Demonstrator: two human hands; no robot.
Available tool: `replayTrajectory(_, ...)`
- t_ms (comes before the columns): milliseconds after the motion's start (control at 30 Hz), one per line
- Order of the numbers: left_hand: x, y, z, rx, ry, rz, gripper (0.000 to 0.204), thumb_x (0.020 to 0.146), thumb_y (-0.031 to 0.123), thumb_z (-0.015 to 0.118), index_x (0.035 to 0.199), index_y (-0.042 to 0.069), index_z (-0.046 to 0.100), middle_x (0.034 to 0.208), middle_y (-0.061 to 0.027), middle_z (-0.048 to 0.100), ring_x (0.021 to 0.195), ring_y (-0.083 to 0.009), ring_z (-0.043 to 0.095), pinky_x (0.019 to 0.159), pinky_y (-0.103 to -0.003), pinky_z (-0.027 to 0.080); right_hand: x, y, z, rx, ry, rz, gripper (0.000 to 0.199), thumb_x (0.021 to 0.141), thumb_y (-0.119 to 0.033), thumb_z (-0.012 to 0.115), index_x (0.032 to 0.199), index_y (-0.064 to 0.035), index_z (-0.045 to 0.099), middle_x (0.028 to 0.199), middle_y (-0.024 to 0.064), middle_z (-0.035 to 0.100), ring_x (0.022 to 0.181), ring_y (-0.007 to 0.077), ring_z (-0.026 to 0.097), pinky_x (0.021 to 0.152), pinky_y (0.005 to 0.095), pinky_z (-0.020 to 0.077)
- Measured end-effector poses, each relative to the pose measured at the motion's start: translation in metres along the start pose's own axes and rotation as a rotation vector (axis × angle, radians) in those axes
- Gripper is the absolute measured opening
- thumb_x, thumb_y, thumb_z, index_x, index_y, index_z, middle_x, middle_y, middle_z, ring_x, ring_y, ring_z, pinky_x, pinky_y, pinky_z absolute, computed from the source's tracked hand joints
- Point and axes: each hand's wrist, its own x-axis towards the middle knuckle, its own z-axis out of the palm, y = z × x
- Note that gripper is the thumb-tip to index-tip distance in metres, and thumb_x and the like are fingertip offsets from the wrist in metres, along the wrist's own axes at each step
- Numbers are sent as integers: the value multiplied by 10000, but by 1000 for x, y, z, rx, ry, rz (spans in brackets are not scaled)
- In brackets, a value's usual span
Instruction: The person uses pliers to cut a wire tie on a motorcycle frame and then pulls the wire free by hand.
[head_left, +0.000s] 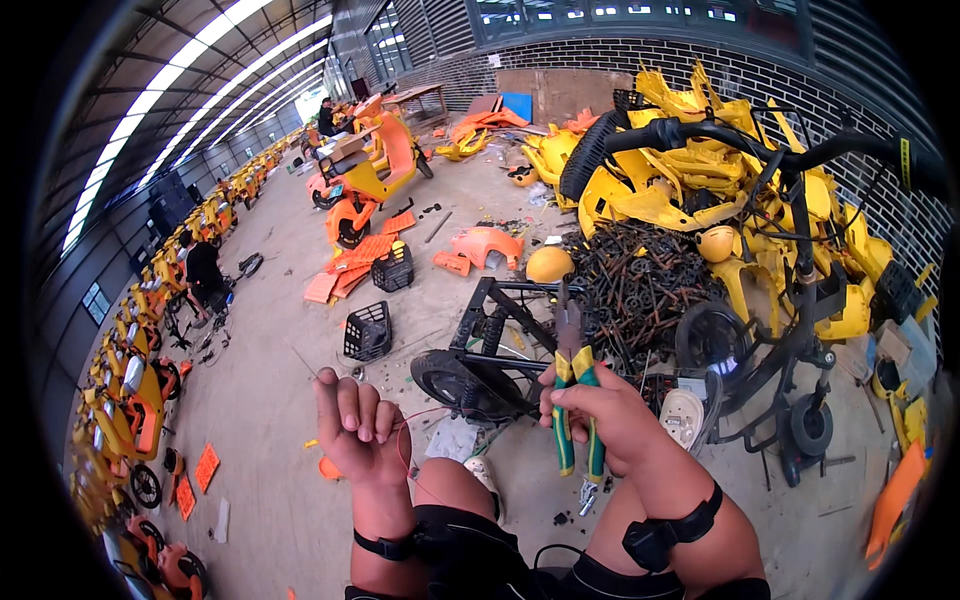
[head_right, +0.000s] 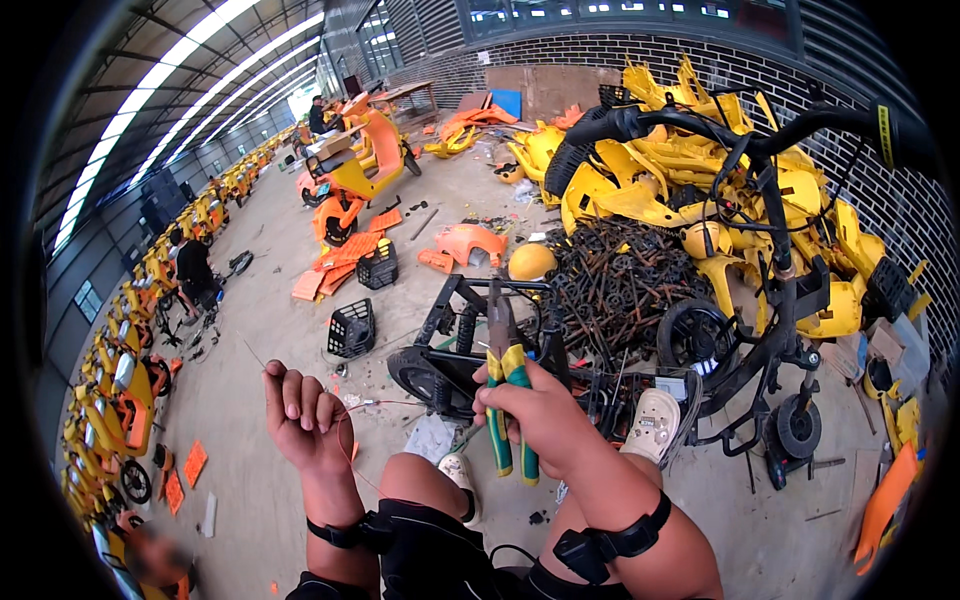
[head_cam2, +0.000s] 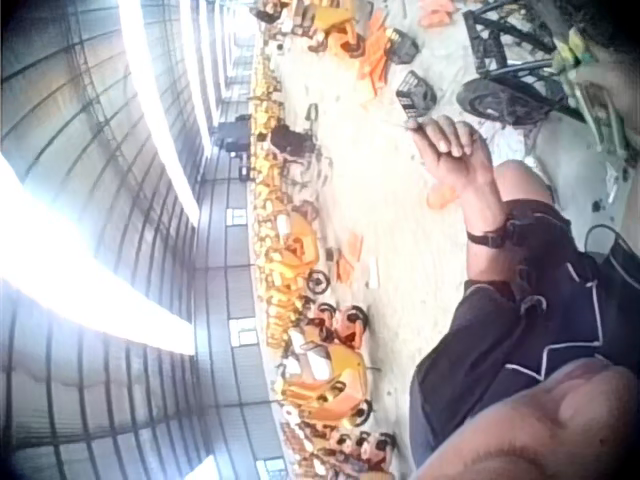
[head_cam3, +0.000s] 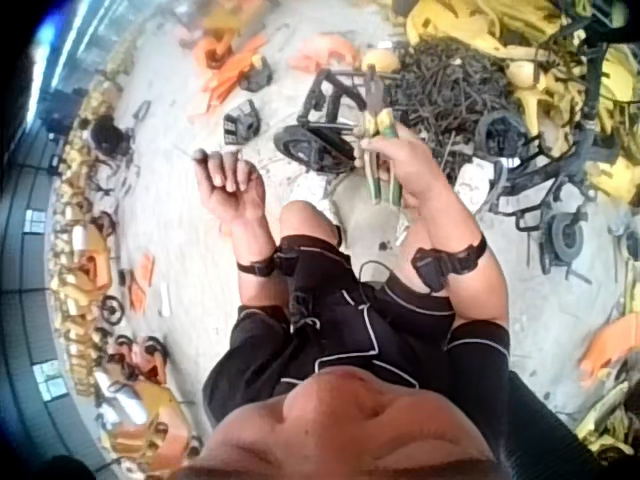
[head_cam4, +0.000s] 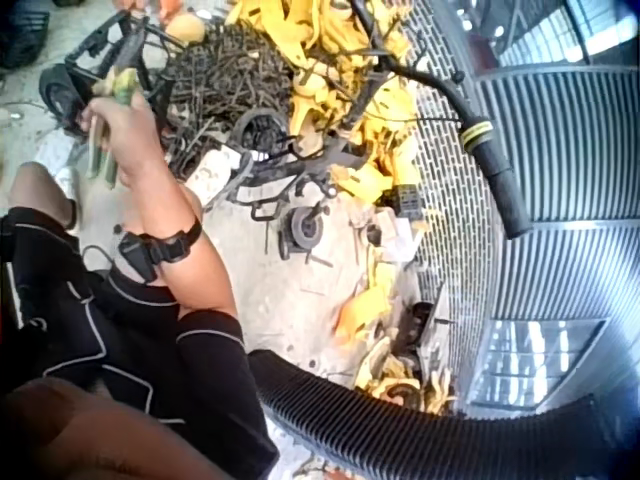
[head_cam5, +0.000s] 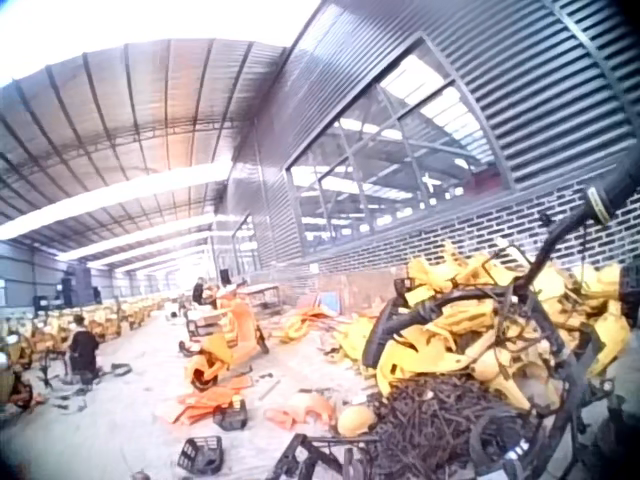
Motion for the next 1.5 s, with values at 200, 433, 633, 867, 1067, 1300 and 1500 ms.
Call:
replayTrajectory(200, -6, -10, -2, 35, -76, 50, 294, 1081, 261, 332, 1080, 49, 536, 597, 13, 393, 448, -76, 322, 376, -225, 284, 14, 12, 1, -32, -123, 91, 356, 837, -81, 554, 1188, -27, 529, 1046, 115, 661, 889, 157, 641, 571, 249, 421)
replayTrajectory(433, -18, -41, 0, -9, -37, -69, 310, 1077, 285, 338, 1064, 58, 549, 585, 12, 401, 440, -74, 343, 376, -226, 293, 13, 19, 10, -71, -284, 204, 502, 830, -80, 539, 1326, -34, 473, 1209, 130, 643, 833, 113, 591, 577, 240, 417)
replayTrajectory(633, -9, -61, 8, -151, -61, -120, 311, 1074, 271, 347, 1075, 51, 566, 591, 14, 408, 454, -72, 346, 391, -223, 283, 8, 25, 7, -23, -245, 79, 771, 774, 11, 526, 1508, -66, 305, 1362, 196, 532, 838, 148, 621, 558, 221, 421)
replayTrajectory(867, -4, -81, 14, -213, 46, -155, 272, 1058, 226, 395, 1032, 33, 586, 590, 23, 405, 459, -73, 323, 383, -232, 262, 4, 5, -9, -47, -172, 3, 776, 710, 45, 487, 1469, -54, 362, 1191, 194, 624, 839, 166, 626, 552, 213, 427)
replayTrajectory(1067, 0, -67, 13, -124, 81, -81, 223, 1038, 204, 434, 1012, 42, 585, 584, 34, 393, 459, -64, 311, 381, -222, 253, 6, 6, -7, -115, -285, 11, 685, 706, 54, 501, 1384, -19, 439, 1130, 202, 655, 867, 172, 632, 562, 217, 427)
replayTrajectory(1300, -3, -72, 20, -76, 53, -113, 211, 1032, 189, 430, 1051, 49, 586, 605, 24, 401, 490, -74, 345, 405, -226, 294, 16, 18, 5, -72, -325, 88, 645, 804, 18, 503, 1439, -44, 403, 1173, 116, 653, 779, 97, 582, 596, 210, 424)
replayTrajectory(1500, -7, -66, 21, 4, 52, -150, 243, 1045, 204, 389, 1090, 67, 585, 611, 26, 404, 492, -81, 366, 410, -232, 324, 23, 20, 20, -41, -215, -27, 504, 880, -67, 508, 1378, -23, 446, 1137, 90, 639, 822, 120, 588, 627, 241, 450)
